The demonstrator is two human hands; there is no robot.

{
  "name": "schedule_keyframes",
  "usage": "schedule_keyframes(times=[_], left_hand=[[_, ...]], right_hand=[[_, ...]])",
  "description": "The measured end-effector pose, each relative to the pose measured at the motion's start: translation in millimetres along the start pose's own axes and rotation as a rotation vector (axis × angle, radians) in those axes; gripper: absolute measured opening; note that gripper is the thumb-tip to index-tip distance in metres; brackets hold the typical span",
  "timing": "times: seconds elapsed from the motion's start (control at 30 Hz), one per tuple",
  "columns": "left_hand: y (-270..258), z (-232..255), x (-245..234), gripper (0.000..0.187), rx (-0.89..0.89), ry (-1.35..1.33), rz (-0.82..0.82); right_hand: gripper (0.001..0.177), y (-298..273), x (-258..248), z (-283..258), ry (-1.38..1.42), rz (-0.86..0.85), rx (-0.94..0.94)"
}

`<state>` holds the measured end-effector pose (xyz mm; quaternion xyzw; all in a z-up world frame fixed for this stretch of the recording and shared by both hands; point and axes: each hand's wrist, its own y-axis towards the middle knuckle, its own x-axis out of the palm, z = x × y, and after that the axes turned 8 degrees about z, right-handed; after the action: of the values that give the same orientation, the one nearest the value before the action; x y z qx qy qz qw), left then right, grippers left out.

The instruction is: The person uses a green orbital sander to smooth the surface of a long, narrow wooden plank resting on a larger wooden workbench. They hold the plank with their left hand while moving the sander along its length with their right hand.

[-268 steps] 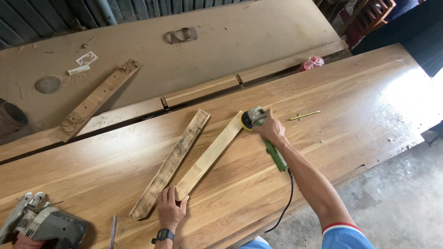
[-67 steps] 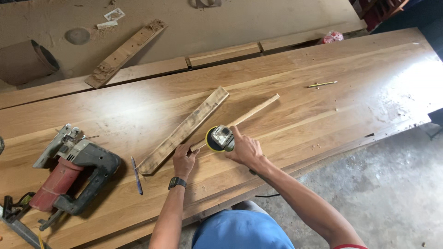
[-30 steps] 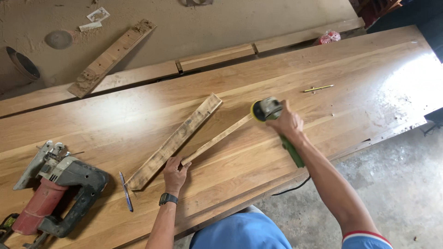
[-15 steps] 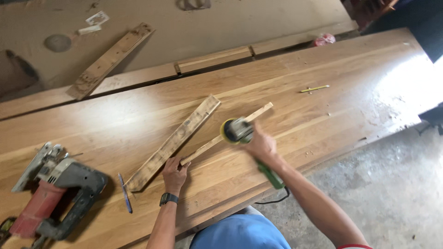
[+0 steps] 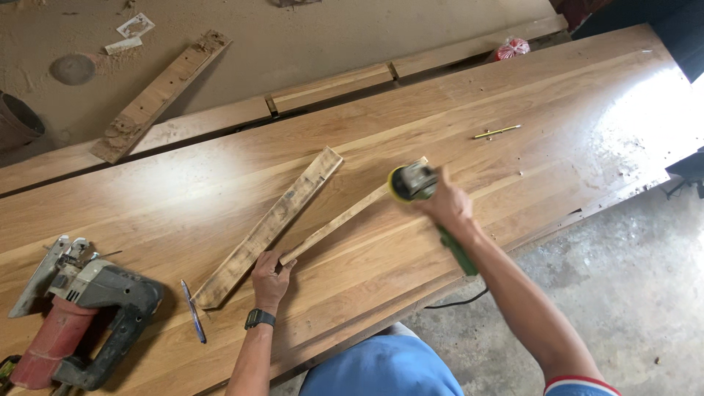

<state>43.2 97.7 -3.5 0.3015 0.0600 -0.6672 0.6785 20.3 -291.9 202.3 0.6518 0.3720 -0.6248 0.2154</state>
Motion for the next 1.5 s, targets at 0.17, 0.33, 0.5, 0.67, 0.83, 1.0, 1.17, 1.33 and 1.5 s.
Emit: schedule_keyframes(times=[0.17,0.33,0.5,0.67,0.83,1.0,1.17,1.33,1.5], left_hand=[[-3,0,2,0.023,-0.005,0.011,0.009],[-5,-4,3,0.021,-0.044,0.035,0.001],[-7,-8,5,0.022,-0.001,0.021,0.019],[-7,-3,2,0.023,-0.006,0.021,0.006],[-6,-6,3,0.021,-0.031,0.01,-0.022],[-3,-10,5,0.025,-0.056,0.044,-0.02],[-6,-15,7,0.026,0.006,0.042,0.004],[-8,-18,8,0.025,-0.006,0.047,0.006],[-11,-27,12,0.026,0.069,0.068,0.033]], right_hand=[[0.09,50,9,32,0.065,0.084,0.125],[0.091,-3,2,-8,0.058,0.035,0.104],[0.089,-81,19,-58,0.11,-0.128,-0.154],[0.092,-94,47,-70,0.032,-0.179,-0.283],[0.103,-68,13,-57,-0.119,-0.128,-0.257],[0.118,0,4,-8,0.034,-0.04,-0.011],[0.101,61,17,51,0.04,0.111,0.102],[0.1,1,-5,-3,0.046,0.062,0.105],[0.091,-83,-5,-74,0.01,-0.174,-0.139]])
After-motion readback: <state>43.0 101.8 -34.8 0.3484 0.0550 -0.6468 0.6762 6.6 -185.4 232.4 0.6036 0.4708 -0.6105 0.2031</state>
